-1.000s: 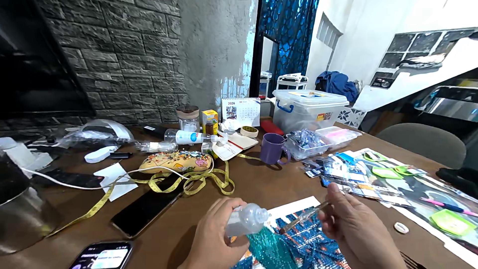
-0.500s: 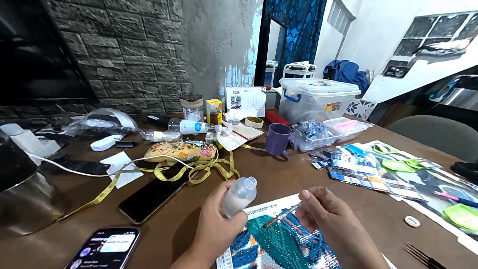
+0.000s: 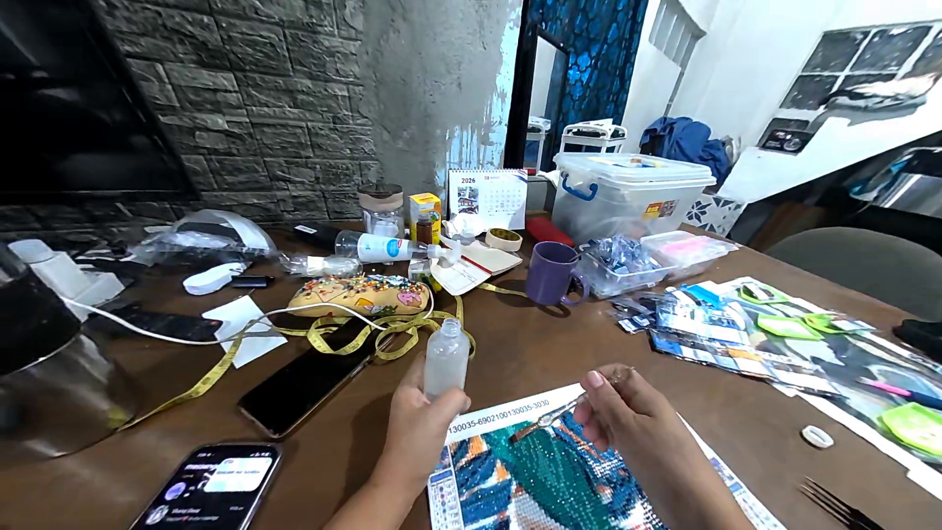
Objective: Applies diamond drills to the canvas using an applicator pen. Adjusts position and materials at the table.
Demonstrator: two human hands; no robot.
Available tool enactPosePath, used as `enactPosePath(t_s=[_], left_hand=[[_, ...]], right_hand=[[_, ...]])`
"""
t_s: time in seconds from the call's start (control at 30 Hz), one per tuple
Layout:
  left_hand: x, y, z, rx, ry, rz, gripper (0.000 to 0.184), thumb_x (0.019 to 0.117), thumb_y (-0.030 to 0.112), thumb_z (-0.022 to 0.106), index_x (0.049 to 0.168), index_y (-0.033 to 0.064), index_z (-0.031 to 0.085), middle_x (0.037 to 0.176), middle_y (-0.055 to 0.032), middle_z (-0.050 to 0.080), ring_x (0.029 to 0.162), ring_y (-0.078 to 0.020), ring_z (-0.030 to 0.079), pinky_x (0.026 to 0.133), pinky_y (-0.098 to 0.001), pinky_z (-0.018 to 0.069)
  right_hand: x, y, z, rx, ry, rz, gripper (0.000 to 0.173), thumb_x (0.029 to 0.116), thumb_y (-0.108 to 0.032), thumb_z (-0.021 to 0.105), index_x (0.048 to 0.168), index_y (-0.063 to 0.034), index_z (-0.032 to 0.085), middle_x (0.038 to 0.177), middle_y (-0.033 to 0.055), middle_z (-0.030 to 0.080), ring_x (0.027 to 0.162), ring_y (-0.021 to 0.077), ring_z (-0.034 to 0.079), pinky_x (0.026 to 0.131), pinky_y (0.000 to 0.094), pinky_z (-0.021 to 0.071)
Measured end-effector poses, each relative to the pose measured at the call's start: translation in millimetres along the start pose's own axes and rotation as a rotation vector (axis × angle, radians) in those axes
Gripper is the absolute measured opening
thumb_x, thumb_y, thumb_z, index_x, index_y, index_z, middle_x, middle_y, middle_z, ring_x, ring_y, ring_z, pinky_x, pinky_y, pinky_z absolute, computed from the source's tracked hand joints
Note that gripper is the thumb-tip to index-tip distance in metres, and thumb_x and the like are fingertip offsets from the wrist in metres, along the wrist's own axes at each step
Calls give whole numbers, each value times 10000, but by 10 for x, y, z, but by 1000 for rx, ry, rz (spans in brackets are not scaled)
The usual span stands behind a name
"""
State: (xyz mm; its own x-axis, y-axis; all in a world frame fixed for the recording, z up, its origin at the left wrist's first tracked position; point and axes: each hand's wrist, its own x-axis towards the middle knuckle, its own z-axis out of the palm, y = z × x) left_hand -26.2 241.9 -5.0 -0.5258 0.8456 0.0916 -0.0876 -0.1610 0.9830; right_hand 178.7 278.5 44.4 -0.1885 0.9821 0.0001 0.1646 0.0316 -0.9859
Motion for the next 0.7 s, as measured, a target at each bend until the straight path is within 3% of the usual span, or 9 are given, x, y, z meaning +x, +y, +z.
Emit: enactPosePath(t_s=[0.7], left_hand=[[-10, 7, 21, -16, -28, -13, 513, 673, 44, 636, 1184, 30, 592, 903, -14, 694, 770, -54, 678, 645, -212, 547]], right_hand=[[1, 3, 22, -26, 54, -40, 148, 1094, -126, 447, 1042, -40, 555, 723, -3, 650, 592, 61, 636, 572, 198, 538]])
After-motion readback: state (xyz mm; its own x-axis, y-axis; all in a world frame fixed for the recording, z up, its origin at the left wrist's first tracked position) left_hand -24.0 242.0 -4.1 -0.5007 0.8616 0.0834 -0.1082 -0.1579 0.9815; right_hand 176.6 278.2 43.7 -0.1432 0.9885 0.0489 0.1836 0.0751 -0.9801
